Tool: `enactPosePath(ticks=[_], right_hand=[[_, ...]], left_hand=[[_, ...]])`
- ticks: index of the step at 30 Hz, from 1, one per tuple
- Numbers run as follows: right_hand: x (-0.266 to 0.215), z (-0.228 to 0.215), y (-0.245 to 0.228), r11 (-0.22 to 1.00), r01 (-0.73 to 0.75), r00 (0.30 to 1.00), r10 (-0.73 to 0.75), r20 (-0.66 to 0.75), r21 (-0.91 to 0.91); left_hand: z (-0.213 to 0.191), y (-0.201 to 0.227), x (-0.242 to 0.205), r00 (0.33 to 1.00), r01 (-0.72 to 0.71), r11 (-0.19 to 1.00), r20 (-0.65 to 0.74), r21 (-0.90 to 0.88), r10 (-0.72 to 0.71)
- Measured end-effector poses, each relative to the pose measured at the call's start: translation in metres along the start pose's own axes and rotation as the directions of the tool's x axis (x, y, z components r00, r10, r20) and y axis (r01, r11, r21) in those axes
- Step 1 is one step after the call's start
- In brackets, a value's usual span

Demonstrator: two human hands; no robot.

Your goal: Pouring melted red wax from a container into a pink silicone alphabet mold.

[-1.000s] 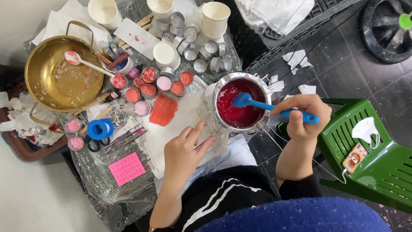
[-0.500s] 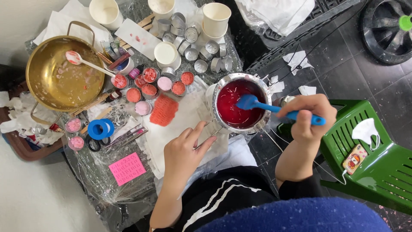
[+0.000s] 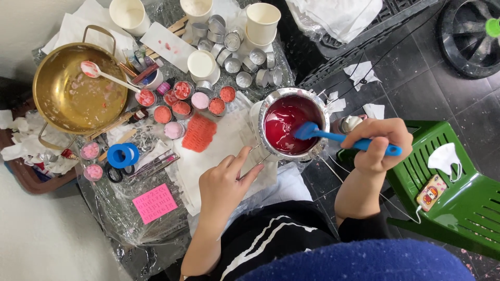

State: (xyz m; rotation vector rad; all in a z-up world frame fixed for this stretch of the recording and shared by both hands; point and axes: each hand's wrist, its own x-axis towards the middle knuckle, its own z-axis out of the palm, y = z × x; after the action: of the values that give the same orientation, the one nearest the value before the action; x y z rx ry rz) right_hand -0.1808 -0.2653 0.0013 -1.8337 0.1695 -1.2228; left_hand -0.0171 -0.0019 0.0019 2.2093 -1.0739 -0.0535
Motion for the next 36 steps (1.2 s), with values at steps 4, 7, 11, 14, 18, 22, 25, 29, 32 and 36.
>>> enactPosePath(ticks=[4,7,11,14,18,22,25,29,32,36], right_hand=[[0.011,0.011,-0.012,0.998,-0.022,0.998,0.02,0.055,0.054],[0.022,0.012,-0.011,1.0,0.016,0.975,-0.015,0.22,-0.002],[0.012,0.002,0.0,0.999,-0.023,0.997,0.026,0.076,-0.043],[0.008,0.003,0.0,0.996,-0.052,0.998,0.049,0.035,0.074],[0.019,0.014,-0.011,0.999,0.048,0.993,-0.047,0.109,0.001],[0.016,0.004,-0.011,0.992,0.11,0.993,-0.107,0.047,-0.061],[0.006,-0.006,-0.002,0.986,0.166,0.975,-0.164,-0.15,0.0],[0.011,-0.015,-0.002,0.941,0.338,0.906,-0.332,-0.265,-0.023],[0.018,-0.016,-0.008,0.918,0.384,0.871,-0.395,-0.291,-0.097],[0.018,-0.019,-0.013,0.915,0.369,0.849,-0.404,-0.34,-0.165]], left_hand=[[-0.002,0.002,0.001,1.0,0.007,1.0,0.003,0.004,-0.007],[-0.002,0.003,0.001,1.0,0.019,1.0,0.006,0.004,-0.019],[-0.001,0.003,0.0,0.999,0.047,0.999,0.004,0.003,-0.047],[-0.001,0.004,0.0,0.998,0.056,0.998,0.006,-0.005,-0.056],[-0.004,0.006,0.001,0.998,0.067,0.998,0.02,-0.004,-0.067],[-0.004,0.005,0.001,0.998,0.069,0.998,0.016,-0.003,-0.069],[-0.002,0.004,0.001,0.998,0.061,0.998,0.01,0.0,-0.061],[-0.001,0.003,0.0,0.999,0.041,0.999,-0.007,0.005,-0.041],[-0.002,0.003,0.002,1.0,0.015,0.999,-0.017,0.04,-0.014],[-0.005,-0.001,0.007,0.998,-0.05,0.996,-0.034,0.076,0.052]])
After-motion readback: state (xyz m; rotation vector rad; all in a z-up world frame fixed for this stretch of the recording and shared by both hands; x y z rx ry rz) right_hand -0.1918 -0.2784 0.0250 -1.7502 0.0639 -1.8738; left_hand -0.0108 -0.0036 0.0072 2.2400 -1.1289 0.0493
